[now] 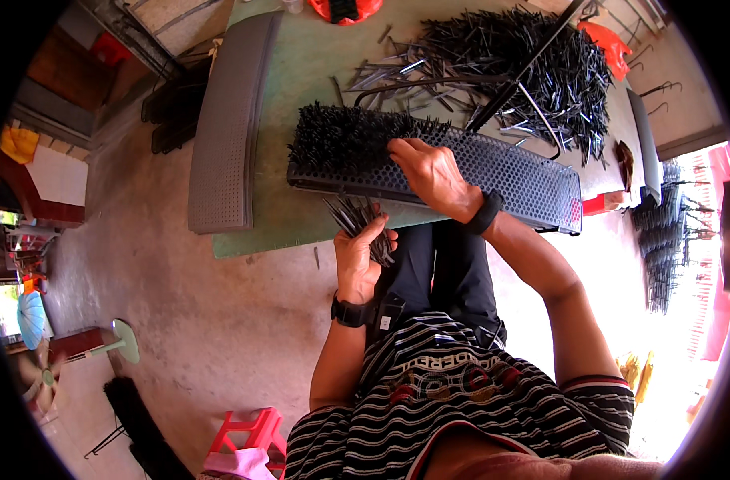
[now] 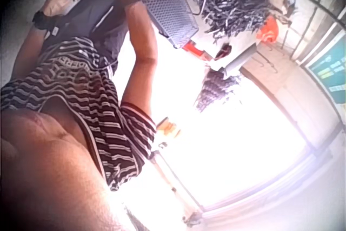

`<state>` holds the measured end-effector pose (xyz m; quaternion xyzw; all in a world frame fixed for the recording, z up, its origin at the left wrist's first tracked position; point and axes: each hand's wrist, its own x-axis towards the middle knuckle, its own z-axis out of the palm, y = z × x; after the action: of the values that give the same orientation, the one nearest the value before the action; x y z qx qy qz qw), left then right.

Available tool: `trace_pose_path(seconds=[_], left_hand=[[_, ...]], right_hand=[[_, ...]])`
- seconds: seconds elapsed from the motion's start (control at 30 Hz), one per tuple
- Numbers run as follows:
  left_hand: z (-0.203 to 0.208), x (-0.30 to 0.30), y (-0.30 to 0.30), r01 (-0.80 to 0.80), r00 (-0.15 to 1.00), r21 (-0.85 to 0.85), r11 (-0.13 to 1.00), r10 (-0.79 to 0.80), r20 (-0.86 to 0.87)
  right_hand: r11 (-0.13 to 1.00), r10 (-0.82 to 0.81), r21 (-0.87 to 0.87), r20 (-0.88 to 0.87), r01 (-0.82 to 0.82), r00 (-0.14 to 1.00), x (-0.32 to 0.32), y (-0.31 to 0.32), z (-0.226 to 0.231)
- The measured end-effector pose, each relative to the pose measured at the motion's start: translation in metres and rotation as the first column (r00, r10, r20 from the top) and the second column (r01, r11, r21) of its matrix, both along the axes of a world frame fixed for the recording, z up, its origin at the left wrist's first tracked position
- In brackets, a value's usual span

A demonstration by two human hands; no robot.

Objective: The person picks up black plastic bristles from a pile on a table and inserts them by hand into holes in a long black perforated strip.

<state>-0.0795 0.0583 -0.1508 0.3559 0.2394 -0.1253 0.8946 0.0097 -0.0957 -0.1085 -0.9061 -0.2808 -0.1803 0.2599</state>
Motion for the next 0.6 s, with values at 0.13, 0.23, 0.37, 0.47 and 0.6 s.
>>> trace_pose_path(seconds=[0.13,0.23,0.37,0.47,0.6], left_hand=[[0.001,-0.001,0.000,0.023,1.000,0.021,1.000,-0.022,-0.020],[0.003,-0.002,0.000,0.046,0.999,0.039,0.998,-0.046,-0.011],[0.004,-0.002,-0.001,0.106,0.994,0.049,0.993,-0.106,0.002],[0.005,-0.003,-0.007,0.106,0.994,0.093,0.990,-0.107,0.006],[0.007,-0.002,-0.014,0.151,0.984,0.110,0.982,-0.159,0.073]], right_hand=[[0.975,-0.001,-0.222,0.006,0.002,1.000,0.010,0.000,0.005],[0.951,-0.001,-0.309,-0.003,0.000,1.000,0.007,0.001,0.009],[0.996,0.001,0.093,-0.160,0.014,0.987,-0.014,0.002,0.016],[0.956,0.121,0.290,-0.537,0.048,0.835,-0.033,0.006,0.028],[0.970,0.133,0.242,-0.613,0.024,0.779,-0.039,0.009,0.016]])
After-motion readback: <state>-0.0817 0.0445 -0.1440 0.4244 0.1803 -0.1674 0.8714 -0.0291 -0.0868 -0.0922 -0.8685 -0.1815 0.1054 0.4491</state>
